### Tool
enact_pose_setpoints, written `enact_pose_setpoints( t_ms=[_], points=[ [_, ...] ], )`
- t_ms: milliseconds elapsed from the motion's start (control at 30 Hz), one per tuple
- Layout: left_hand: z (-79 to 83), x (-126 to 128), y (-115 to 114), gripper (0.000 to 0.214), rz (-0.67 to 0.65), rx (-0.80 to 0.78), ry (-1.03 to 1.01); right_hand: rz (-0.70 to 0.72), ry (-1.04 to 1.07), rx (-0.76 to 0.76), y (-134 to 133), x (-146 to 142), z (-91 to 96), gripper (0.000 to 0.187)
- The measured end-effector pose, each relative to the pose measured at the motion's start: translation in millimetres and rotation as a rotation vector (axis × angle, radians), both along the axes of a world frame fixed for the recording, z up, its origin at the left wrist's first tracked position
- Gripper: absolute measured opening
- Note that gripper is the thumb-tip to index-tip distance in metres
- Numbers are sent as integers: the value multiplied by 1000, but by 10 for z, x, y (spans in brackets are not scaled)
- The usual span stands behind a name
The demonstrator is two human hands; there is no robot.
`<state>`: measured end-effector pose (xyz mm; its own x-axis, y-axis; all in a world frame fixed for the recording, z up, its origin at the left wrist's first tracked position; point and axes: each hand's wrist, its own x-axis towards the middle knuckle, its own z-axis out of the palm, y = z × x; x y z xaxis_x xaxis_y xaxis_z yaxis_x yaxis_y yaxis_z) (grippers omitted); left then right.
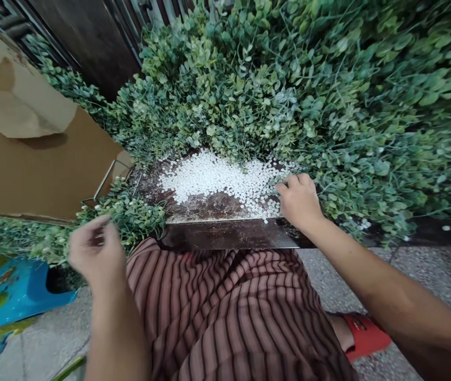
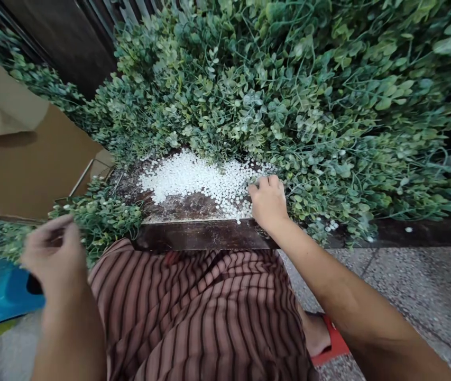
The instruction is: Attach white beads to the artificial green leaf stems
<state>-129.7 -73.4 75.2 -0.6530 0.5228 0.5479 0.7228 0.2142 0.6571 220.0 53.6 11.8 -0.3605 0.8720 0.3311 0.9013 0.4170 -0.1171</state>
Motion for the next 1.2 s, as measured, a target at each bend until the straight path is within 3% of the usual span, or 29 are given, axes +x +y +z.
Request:
enact_pose_setpoints(
  t_ms=[67,167,267,367,467,667,733,833,900,967,1033,1100,1200],
  points=[
    [-130,350,94,14,-192,-71,-32,10,38,41,48,21,20,17],
    [-266,900,237,15,-556,-219,-256,42,187,136,79,65,173,16],
    [-305,1306,331,22,-724,-367,-628,86,336,218,21,39,376,20],
    [-291,1514,388,38,-802,-454,-1060,238,430,270,-148,-105,473,23],
    [-282,1581,408,46,-811,-395,-1349,433,468,194,-366,-281,424,26],
    [-301,1628,345,31,-746,-364,-1450,559,602,-76,-617,-361,281,33],
    [-304,1647,324,31,-720,-364,-1476,496,735,-133,-657,-333,271,31],
    [-302,1659,303,30,-697,-367,-1506,169,1027,-223,-715,-320,239,19],
    [-298,1657,290,29,-694,-359,-1521,-73,1245,-380,-751,-342,194,18],
    [-292,1651,274,29,-708,-345,-1526,-218,1421,-638,-780,-379,148,26],
    [-288,1647,253,28,-733,-330,-1522,-278,1525,-889,-794,-418,126,35],
    [-290,1646,231,27,-757,-324,-1511,-280,1575,-1047,-787,-445,132,40],
    [-314,1659,202,27,-786,-353,-1487,-232,1594,-1080,-741,-461,162,39]
  ],
)
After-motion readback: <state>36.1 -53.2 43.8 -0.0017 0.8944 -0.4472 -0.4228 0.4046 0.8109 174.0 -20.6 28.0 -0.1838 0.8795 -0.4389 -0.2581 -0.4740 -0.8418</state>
